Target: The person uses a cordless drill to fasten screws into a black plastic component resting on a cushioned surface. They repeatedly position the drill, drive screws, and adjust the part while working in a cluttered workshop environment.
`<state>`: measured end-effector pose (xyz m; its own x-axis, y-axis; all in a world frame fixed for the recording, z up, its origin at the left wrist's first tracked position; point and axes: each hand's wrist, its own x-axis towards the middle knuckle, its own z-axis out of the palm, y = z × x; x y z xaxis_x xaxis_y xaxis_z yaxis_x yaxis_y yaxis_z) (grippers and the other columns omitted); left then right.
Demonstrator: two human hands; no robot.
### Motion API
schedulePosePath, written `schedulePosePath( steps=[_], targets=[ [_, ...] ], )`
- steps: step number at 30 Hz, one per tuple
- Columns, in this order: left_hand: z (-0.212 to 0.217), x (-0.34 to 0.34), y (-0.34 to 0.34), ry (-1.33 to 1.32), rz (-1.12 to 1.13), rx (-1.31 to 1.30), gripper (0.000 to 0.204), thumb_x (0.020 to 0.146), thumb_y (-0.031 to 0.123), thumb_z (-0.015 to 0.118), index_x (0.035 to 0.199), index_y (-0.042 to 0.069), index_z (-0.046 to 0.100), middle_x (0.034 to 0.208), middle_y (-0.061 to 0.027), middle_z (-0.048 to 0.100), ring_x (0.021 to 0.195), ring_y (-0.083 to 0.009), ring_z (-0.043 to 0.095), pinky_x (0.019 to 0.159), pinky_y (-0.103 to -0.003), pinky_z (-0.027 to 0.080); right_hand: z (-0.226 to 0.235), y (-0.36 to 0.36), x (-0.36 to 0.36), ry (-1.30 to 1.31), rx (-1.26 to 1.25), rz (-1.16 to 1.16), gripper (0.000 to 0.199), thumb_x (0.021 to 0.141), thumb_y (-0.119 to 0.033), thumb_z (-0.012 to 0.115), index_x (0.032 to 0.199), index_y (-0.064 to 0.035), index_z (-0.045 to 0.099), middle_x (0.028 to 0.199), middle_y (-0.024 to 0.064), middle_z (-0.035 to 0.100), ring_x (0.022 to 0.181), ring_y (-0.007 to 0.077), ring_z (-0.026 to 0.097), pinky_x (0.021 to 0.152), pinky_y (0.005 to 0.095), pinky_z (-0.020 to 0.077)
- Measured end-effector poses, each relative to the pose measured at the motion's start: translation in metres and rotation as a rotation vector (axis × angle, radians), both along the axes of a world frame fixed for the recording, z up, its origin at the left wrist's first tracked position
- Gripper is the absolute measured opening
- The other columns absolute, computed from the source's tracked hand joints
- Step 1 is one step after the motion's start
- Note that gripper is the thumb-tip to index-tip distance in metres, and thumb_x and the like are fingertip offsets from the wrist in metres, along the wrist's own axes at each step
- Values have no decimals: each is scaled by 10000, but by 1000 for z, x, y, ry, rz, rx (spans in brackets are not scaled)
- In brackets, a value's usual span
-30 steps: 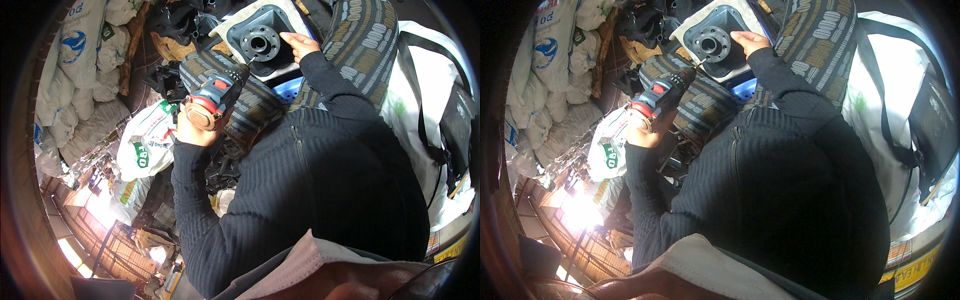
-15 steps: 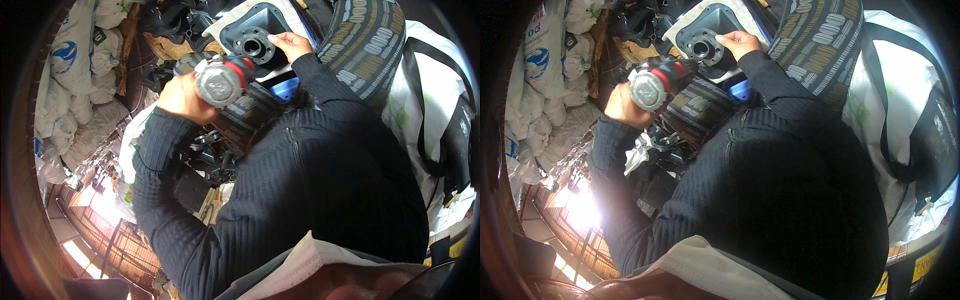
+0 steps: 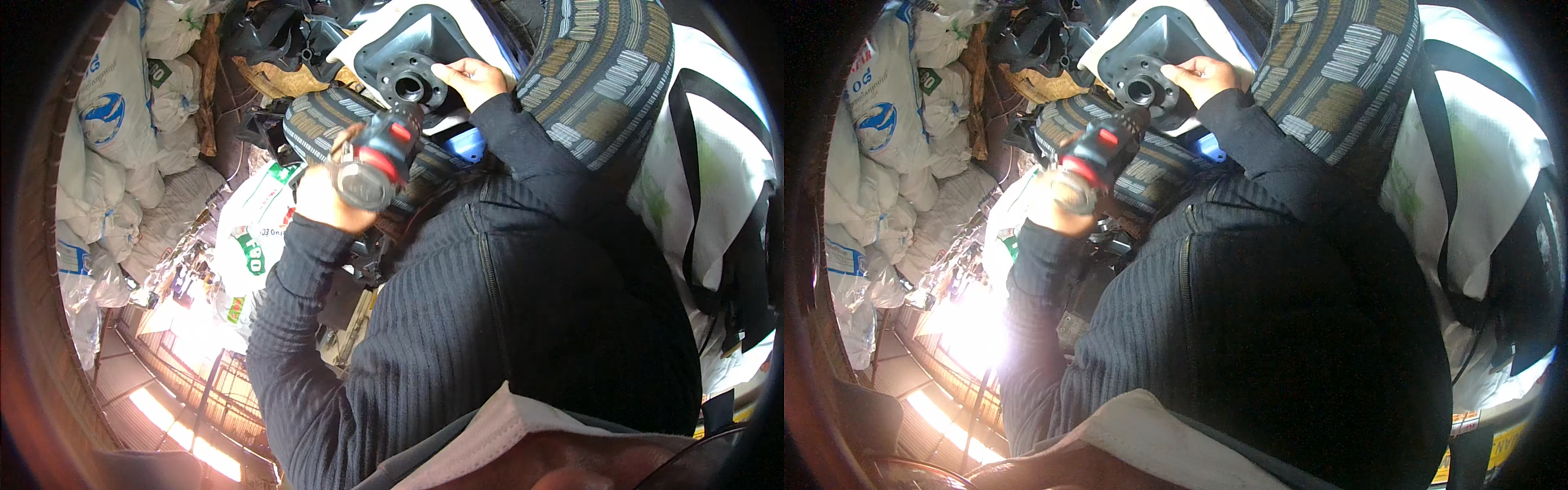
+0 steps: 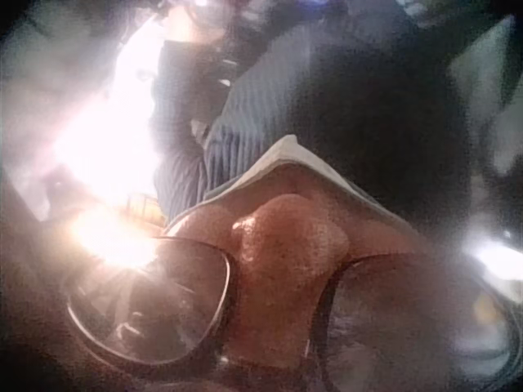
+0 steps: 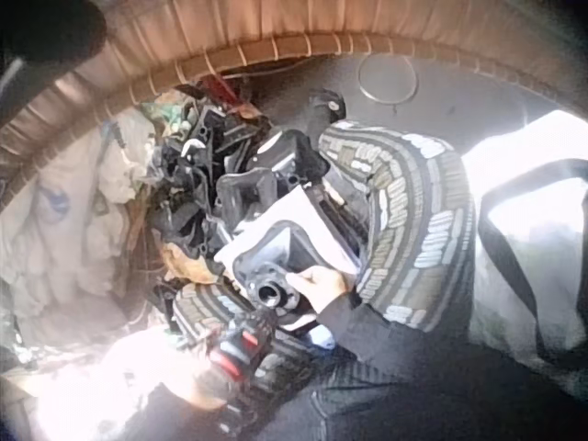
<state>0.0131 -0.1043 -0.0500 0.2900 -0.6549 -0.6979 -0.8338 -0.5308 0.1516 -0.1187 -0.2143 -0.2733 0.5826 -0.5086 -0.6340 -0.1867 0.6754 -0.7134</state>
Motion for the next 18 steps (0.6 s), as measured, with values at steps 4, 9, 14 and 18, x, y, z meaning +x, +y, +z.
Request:
schedulePosePath(
  steps=[4,9,14,18],
  targets=[
    [-14,-4,15,106,138,-146,687,718,290,750,1302,70,464,1041,-109,674,820,-262,694,711,-330,557,-8,8,-2,32,19,14,224,852,-212,724,920,-5,673,844,27,679,773,77,594,737,225,480],
    [-2,0,28,134,11,-75,364,782,97,661,1144,91,617,1070,-106,650,973,-257,638,850,-350,513,-7,2,-1,44,22,38,203,872,-174,702,962,4,664,908,38,676,858,89,604,820,228,475],
    [8,-10,38,74,211,-248,258,772,91,690,1026,58,653,967,-79,684,881,-216,666,773,-327,529,-8,2,-1,-23,13,-73,318,793,-244,785,953,6,671,854,42,682,764,90,614,722,218,492],
    [9,1,33,9,-104,-331,243,781,86,693,1017,56,642,913,-61,680,831,-178,658,727,-321,525,-6,-2,-2,73,-16,89,292,805,-262,776,959,-32,684,854,9,663,812,71,585,772,204,456]
  ],
)
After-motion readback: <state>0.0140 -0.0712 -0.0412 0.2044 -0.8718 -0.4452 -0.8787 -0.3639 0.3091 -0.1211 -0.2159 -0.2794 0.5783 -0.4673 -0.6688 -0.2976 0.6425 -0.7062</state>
